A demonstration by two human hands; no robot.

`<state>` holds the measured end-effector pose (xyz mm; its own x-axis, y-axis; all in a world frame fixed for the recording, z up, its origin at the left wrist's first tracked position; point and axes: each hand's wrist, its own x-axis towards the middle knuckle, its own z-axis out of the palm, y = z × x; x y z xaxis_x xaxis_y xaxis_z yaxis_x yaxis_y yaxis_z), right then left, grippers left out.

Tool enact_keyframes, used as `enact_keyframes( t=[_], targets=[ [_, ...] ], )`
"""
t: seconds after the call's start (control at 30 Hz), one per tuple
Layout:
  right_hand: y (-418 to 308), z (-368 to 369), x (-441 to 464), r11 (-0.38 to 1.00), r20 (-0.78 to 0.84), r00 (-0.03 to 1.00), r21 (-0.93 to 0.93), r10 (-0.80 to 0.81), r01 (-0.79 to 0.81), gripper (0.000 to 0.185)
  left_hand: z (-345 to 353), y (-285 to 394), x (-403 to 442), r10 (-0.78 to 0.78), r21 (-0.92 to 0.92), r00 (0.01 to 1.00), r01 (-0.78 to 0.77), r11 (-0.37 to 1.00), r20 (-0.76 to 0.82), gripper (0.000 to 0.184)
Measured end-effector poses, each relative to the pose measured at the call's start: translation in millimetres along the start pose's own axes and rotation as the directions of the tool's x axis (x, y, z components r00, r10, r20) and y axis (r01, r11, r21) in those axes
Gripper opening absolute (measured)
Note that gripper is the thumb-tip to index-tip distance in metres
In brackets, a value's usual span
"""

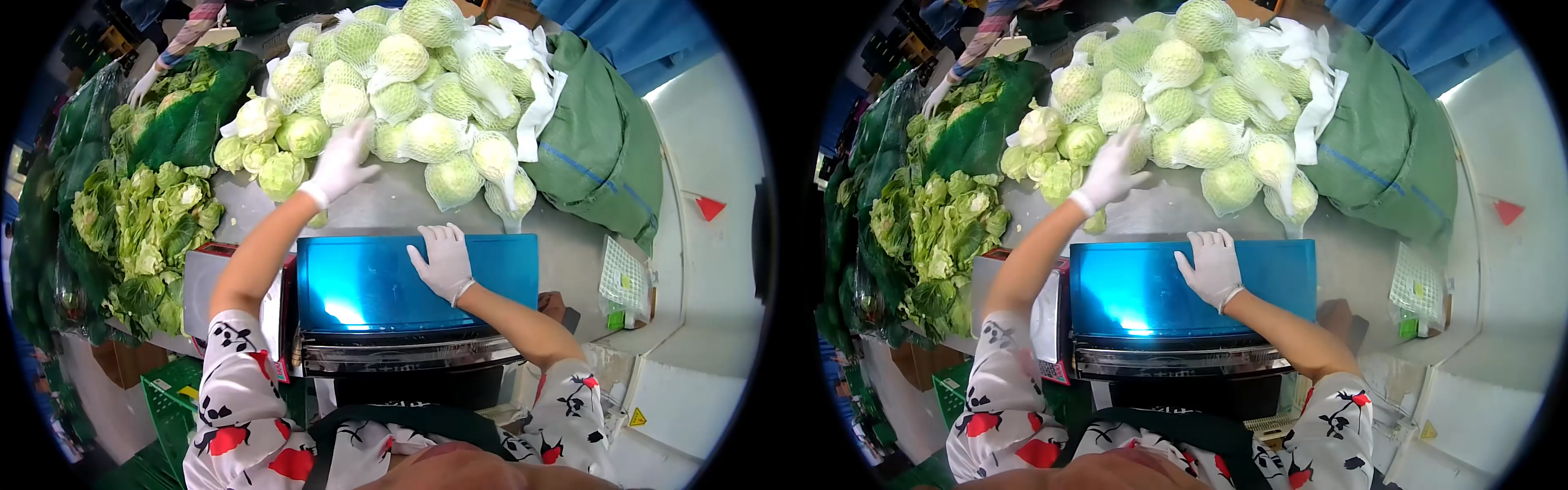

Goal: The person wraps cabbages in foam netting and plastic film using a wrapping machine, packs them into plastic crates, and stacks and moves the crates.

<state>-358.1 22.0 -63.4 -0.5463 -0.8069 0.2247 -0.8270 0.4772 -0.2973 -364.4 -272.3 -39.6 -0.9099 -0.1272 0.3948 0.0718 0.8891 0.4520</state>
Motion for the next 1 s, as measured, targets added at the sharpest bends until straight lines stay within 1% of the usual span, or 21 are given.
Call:
enact_keyframes(
  t=[0.03,0.07,0.17,0.27,0.37,0.47,0.5,0.53,0.6,0.63,0.67,0.7,0.73,0.77,0.8,0.83,0.87,0.9,0.93,0.97,1.0],
  targets=[
    [0.0,0.2,0.0,1.0,-0.003,1.0,0.003,-0.002,0.002,0.043,15.7,10.8,18.4,0.105,0.038,0.994,-0.106,0.994,0.013,0.088],
    [1.0,-0.2,0.9,1.0,-0.008,1.0,0.004,-0.003,0.003,0.043,32.8,25.8,35.2,0.095,0.151,0.993,-0.106,0.983,0.076,0.107],
    [3.0,-1.2,1.3,0.999,-0.004,1.0,0.04,0.011,-0.011,0.043,98.8,38.4,79.9,-0.097,-0.041,0.993,0.099,0.994,0.06,0.117],
    [5.7,0.2,1.2,0.999,-0.007,1.0,0.049,0.012,-0.012,0.043,108.9,54.1,96.9,-0.177,0.067,0.961,0.167,0.984,0.212,0.12],
    [5.0,-1.4,0.7,0.999,0.003,1.0,0.047,0.018,-0.018,0.044,106.0,54.6,93.0,-0.218,0.063,0.947,0.209,0.976,0.236,0.117],
    [7.7,-0.8,0.3,1.0,-0.006,1.0,0.012,0.011,-0.011,0.045,100.2,39.7,70.6,-0.247,-0.194,0.963,0.264,0.945,0.105,0.103],
    [6.6,-0.1,-0.4,1.0,-0.007,1.0,0.002,0.005,-0.005,0.045,90.9,35.9,56.8,-0.295,-0.57,0.939,0.341,0.748,0.174,0.09],
    [5.6,-0.3,-0.5,1.0,-0.002,1.0,0.014,0.009,-0.009,0.045,78.6,30.8,37.7,-0.312,-0.833,0.916,0.37,0.411,0.253,0.078],
    [6.1,-1.3,0.2,0.999,0.004,1.0,0.039,0.017,-0.018,0.045,25.4,29.2,-8.6,-0.312,-0.9,0.898,0.382,0.209,0.309,0.062],
    [5.8,-0.9,0.1,0.999,0.0,1.0,0.049,0.02,-0.02,0.045,-3.1,30.5,-36.2,-0.379,-0.911,0.884,0.365,0.194,0.273,0.058],
    [5.8,-0.1,-0.4,0.998,-0.002,1.0,0.058,0.022,-0.022,0.044,-24.2,15.6,-66.6,-0.399,-0.91,0.882,0.355,0.215,0.25,0.058],
    [5.7,-0.1,-0.8,0.998,-0.003,1.0,0.066,0.022,-0.022,0.043,-51.5,13.9,-97.7,-0.498,-0.896,0.85,0.346,0.278,0.173,0.058],
    [5.1,-0.7,-0.3,0.998,0.004,1.0,0.056,0.022,-0.022,0.043,-78.8,7.9,-129.9,-0.563,-0.865,0.816,0.372,0.336,0.132,0.062],
    [4.8,-0.5,-0.7,0.999,-0.003,1.0,0.048,0.014,-0.014,0.043,-106.6,1.5,-162.2,-0.62,-0.807,0.777,0.434,0.401,0.11,0.066],
    [5.0,1.0,-1.0,0.999,-0.011,1.0,0.041,0.007,-0.006,0.043,-130.1,6.1,-188.4,-0.665,-0.708,0.747,0.467,0.529,-0.004,0.071],
    [5.1,2.7,-1.2,0.999,-0.02,1.0,0.032,0.0,0.0,0.043,-149.2,10.4,-213.8,-0.686,-0.66,0.726,0.495,0.565,-0.043,0.074],
    [5.3,4.0,-1.8,1.0,-0.023,1.0,0.025,-0.002,0.002,0.043,-160.0,6.9,-243.5,-0.706,-0.573,0.697,0.53,0.625,-0.126,0.08],
    [4.7,4.9,-1.3,1.0,-0.03,1.0,0.022,-0.007,0.007,0.043,-167.3,5.9,-270.9,-0.699,-0.325,0.69,0.629,0.707,-0.185,0.083],
    [4.8,5.0,-1.3,1.0,-0.034,0.999,0.015,-0.008,0.008,0.043,-171.7,6.4,-297.1,-0.681,-0.056,0.693,0.69,0.722,-0.236,0.086],
    [5.5,5.3,-2.1,1.0,-0.036,0.999,0.006,-0.009,0.009,0.043,-170.6,8.3,-316.5,-0.653,0.213,0.704,0.708,0.673,-0.279,0.09],
    [6.8,7.0,-2.4,0.999,-0.052,0.999,0.031,-0.011,0.012,0.044,-160.7,15.0,-327.9,-0.667,0.306,0.673,0.74,0.599,-0.321,0.094]
  ],
)
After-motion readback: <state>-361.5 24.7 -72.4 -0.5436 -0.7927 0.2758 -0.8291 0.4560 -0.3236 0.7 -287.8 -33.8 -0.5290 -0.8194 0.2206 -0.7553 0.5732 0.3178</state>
